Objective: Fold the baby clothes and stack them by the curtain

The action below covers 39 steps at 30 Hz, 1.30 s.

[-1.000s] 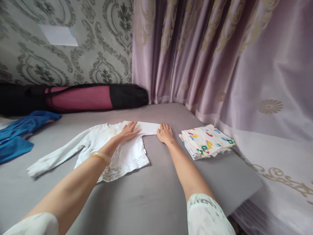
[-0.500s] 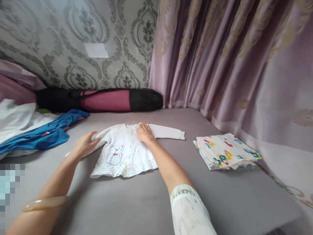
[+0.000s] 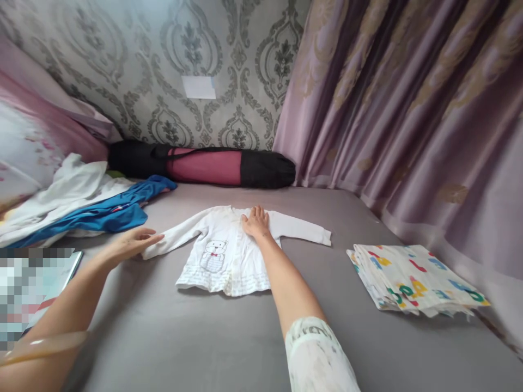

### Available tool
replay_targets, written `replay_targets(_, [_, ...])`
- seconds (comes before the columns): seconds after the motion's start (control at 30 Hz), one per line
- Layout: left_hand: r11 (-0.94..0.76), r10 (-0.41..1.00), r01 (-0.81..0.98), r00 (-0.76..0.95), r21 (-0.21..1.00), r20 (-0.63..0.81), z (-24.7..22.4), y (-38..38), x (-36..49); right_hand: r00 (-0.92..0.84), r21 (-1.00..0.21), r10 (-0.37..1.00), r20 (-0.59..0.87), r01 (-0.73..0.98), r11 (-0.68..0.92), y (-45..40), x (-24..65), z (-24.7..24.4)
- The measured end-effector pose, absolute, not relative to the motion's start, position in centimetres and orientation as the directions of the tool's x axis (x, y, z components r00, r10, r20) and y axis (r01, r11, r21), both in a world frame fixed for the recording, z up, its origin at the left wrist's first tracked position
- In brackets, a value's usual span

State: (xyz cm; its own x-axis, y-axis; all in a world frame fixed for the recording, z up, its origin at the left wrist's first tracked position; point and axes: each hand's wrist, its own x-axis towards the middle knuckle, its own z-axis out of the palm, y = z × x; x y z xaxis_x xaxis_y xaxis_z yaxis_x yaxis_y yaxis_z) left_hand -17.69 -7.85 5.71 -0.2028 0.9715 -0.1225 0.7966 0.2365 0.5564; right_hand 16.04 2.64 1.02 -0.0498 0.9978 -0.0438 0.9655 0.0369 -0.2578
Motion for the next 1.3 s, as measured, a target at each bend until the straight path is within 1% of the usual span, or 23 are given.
replay_targets(0.03, [0.241, 0.97, 0.779, -0.187, 0.579, -0.153, 5.8, -7.9, -17.9, -0.06, -0.252, 0.998, -0.024, 0.966, 0.052, 2.7, 15.8, 1.3])
replay_targets(0.1, [0.277, 0.959, 0.736, -0.177, 0.617, -0.221, 6.0, -7.9, -18.0, -0.11, -0.239, 0.991, 0.071, 0.963, 0.124, 2.7, 14.9, 1.7])
replay_targets(0.17, [0.318, 0.947, 0.718, -0.217, 0.618, -0.235, 5.9, -7.6, -17.9, -0.196, -0.245, 0.967, 0.166, 0.941, 0.232, 2.7, 13.5, 1.9])
replay_targets(0.23, [0.343, 0.939, 0.708, -0.247, 0.617, -0.238, 5.7, -7.1, -17.6, -0.298, -0.275, 0.937, 0.181, 0.9, 0.339, 2.7, 11.6, 2.1])
replay_targets(0.3, [0.356, 0.934, 0.697, -0.246, 0.622, -0.259, 5.5, -6.7, -17.5, -0.375, -0.31, 0.916, 0.143, 0.862, 0.401, 2.7, 9.8, 2.0])
replay_targets(0.37, [0.349, 0.936, 0.69, -0.219, 0.634, -0.277, 5.2, -6.5, -17.6, -0.395, -0.337, 0.914, 0.094, 0.851, 0.402, 2.6, 8.5, 1.6])
replay_targets(0.43, [0.321, 0.945, 0.69, -0.187, 0.648, -0.27, 4.9, -6.3, -18.0, -0.379, -0.345, 0.923, 0.062, 0.86, 0.376, 2.4, 7.8, 1.1])
replay_targets(0.53, [0.276, 0.96, 0.675, -0.157, 0.685, -0.232, 4.7, -6.3, -18.8, -0.361, -0.321, 0.931, 0.053, 0.877, 0.358, 2.2, 7.5, 0.3])
replay_targets(0.6, [0.258, 0.966, 0.633, -0.16, 0.73, -0.203, 4.7, -6.1, -19.3, -0.359, -0.304, 0.932, 0.057, 0.883, 0.359, 2.1, 7.5, 0.1])
replay_targets(0.73, [0.288, 0.95, 0.479, -0.251, 0.829, -0.185, 5.1, -5.3, -20.2, -0.355, -0.296, 0.934, 0.036, 0.889, 0.349, 1.9, 7.4, 0.1])
replay_targets(0.8, [0.313, 0.929, 0.418, -0.324, 0.853, -0.182, 5.2, -4.8, -20.6, -0.356, -0.288, 0.934, 0.026, 0.892, 0.348, 1.9, 7.3, 0.3])
replay_targets(0.87, [0.299, 0.917, 0.406, -0.373, 0.863, -0.142, 5.1, -4.3, -21.0, -0.358, -0.279, 0.933, 0.017, 0.895, 0.349, 1.8, 7.2, 0.5])
replay_targets(0.97, [0.254, 0.909, 0.497, -0.416, 0.83, -0.03, 4.3, -3.7, -21.2, -0.357, -0.27, 0.934, 0.011, 0.898, 0.347, 1.6, 7.1, 0.7])
replay_targets(1.07, [0.287, 0.892, 0.649, -0.449, 0.704, 0.05, 3.5, -3.1, -21.0, -0.35, -0.261, 0.937, 0.001, 0.904, 0.338, 1.5, 7.0, 0.8])
replay_targets(1.17, [0.339, 0.872, 0.728, -0.481, 0.597, 0.091, 3.3, -2.7, -20.6, -0.341, -0.25, 0.939, -0.034, 0.913, 0.322, 1.5, 7.0, 0.9])
replay_targets(1.23, [0.388, 0.847, 0.724, -0.525, 0.57, 0.089, 3.6, -2.7, -20.4, -0.34, -0.247, 0.939, -0.053, 0.916, 0.317, 1.5, 6.8, 1.2])
replay_targets(1.3, [0.44, 0.833, 0.679, -0.553, 0.588, 0.015, 3.9, -2.8, -20.4, -0.337, -0.252, 0.938, -0.075, 0.917, 0.31, 1.7, 6.6, 1.6])
